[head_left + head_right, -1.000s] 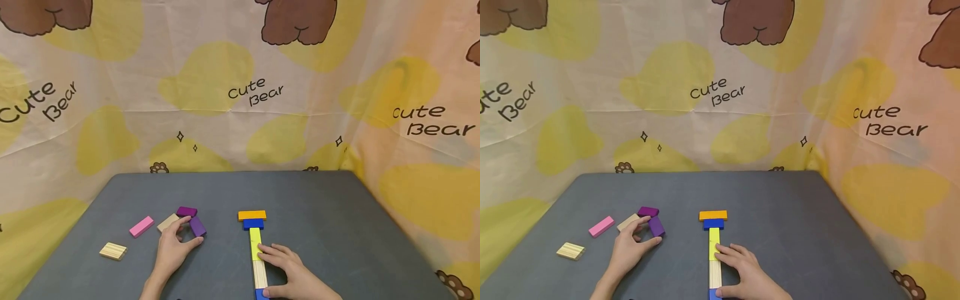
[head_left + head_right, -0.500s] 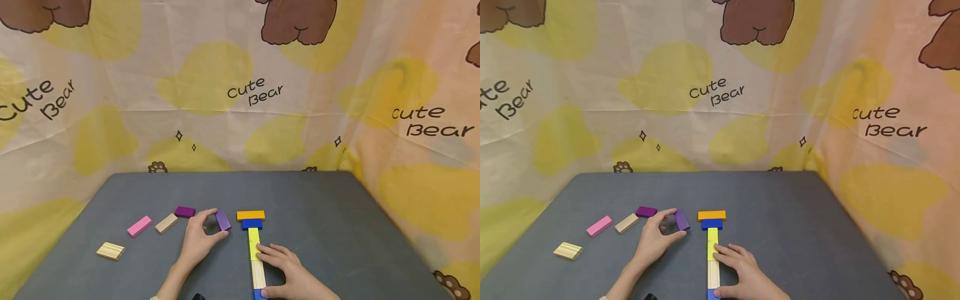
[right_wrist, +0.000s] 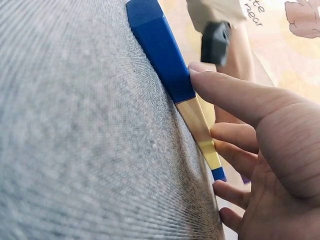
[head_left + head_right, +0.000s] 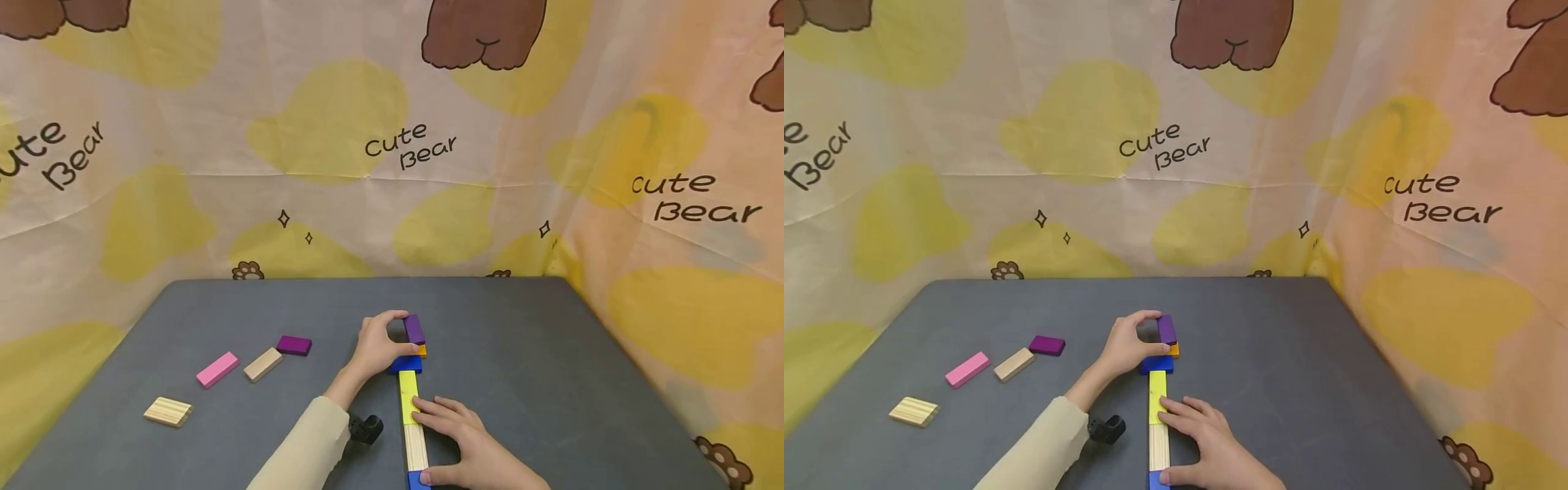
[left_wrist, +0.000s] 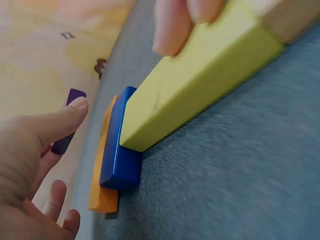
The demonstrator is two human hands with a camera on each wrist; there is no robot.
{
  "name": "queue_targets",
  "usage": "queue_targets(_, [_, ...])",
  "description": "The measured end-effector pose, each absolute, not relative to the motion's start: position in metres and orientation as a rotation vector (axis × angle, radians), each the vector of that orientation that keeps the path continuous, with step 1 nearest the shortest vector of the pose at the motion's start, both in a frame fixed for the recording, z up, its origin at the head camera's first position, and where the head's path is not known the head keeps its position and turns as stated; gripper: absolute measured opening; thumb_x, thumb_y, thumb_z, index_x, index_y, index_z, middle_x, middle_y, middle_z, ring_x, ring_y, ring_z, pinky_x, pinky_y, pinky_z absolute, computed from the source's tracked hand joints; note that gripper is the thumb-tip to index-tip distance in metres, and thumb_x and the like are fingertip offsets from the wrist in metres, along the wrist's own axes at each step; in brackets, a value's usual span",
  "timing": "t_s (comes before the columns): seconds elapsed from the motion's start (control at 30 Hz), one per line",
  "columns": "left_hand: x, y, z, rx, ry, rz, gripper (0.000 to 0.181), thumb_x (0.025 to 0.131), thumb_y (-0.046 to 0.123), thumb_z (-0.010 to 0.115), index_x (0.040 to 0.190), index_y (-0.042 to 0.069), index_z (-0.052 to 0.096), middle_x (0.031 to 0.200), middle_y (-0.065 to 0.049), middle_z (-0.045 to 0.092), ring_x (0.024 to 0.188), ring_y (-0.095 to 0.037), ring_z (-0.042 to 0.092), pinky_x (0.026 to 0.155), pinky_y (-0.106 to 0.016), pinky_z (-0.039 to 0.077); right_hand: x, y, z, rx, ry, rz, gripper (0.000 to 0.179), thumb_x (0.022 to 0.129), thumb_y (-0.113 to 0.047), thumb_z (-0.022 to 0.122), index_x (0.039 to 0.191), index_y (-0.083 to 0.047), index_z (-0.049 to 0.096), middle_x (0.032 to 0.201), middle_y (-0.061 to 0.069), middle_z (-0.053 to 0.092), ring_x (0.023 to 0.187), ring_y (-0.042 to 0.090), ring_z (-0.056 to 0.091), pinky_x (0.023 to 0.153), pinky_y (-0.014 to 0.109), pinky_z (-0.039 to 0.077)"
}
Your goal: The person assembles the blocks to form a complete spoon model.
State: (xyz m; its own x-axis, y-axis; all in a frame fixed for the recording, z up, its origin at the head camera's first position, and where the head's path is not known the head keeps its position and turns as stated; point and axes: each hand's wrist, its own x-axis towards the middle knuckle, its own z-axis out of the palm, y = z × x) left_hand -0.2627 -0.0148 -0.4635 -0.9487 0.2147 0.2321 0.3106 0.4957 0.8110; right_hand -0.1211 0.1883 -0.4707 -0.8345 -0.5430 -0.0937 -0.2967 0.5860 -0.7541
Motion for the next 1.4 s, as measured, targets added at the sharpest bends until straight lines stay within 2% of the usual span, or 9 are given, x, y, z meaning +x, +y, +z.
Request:
queue_targets(0.17, [-0.278,-0.010,-0.467,-0.387,-2.674,-1.501,0.057,0.076,0.025,0.087,0.128,0.014,0.065,0.127,-0.007,0.061,0.114,-0.033,0.043,0.094,-0.055,0.037,-0.120,0.188,-0.472,-0.703,2.513,-1.108,0.077,0.082,-0.059,0.071,0.148,-0.032,0.045,0.154,-0.018,0.031,0.141,0.034,0.020,0.097,0.071,0.026])
queue_targets(0.47, [-0.292,-0.006,-0.472,-0.322,-2.759,-1.445,0.054,0.078,0.029,0.086,0.125,0.012,0.067,0.124,-0.009,0.063,0.112,-0.038,0.043,0.096,-0.059,0.025,-0.122,0.189,-0.473,-0.673,2.501,-1.114,0.075,0.081,-0.059,0.072,0.147,-0.035,0.046,0.153,-0.020,0.031,0.141,0.035,0.019,0.097,0.072,0.026])
queue_targets(0.77, [-0.291,0.000,-0.473,-0.281,-2.840,-1.349,0.040,0.086,0.027,0.078,0.123,0.015,0.068,0.123,-0.006,0.064,0.115,-0.038,0.042,0.097,-0.057,0.022,-0.123,0.188,-0.472,-0.670,2.489,-1.109,0.074,0.082,-0.058,0.072,0.147,-0.033,0.047,0.154,-0.018,0.032,0.140,0.035,0.020,0.098,0.071,0.025])
queue_targets(1.03, [-0.290,0.001,-0.471,-0.329,-2.873,-1.390,0.036,0.094,0.025,0.068,0.129,0.017,0.066,0.127,-0.004,0.064,0.123,-0.037,0.039,0.098,-0.058,0.019,-0.121,0.190,-0.472,-0.712,2.518,-1.114,0.076,0.081,-0.059,0.072,0.147,-0.030,0.047,0.154,-0.016,0.033,0.140,0.034,0.021,0.098,0.070,0.026])
queue_targets(1.4, [-0.290,0.001,-0.473,-0.248,-2.844,-1.439,0.041,0.088,0.030,0.075,0.127,0.020,0.069,0.125,-0.006,0.065,0.117,-0.036,0.044,0.097,-0.056,0.021,-0.122,0.188,-0.472,-0.701,2.498,-1.116,0.074,0.082,-0.058,0.072,0.147,-0.031,0.047,0.154,-0.016,0.032,0.140,0.035,0.021,0.098,0.072,0.025])
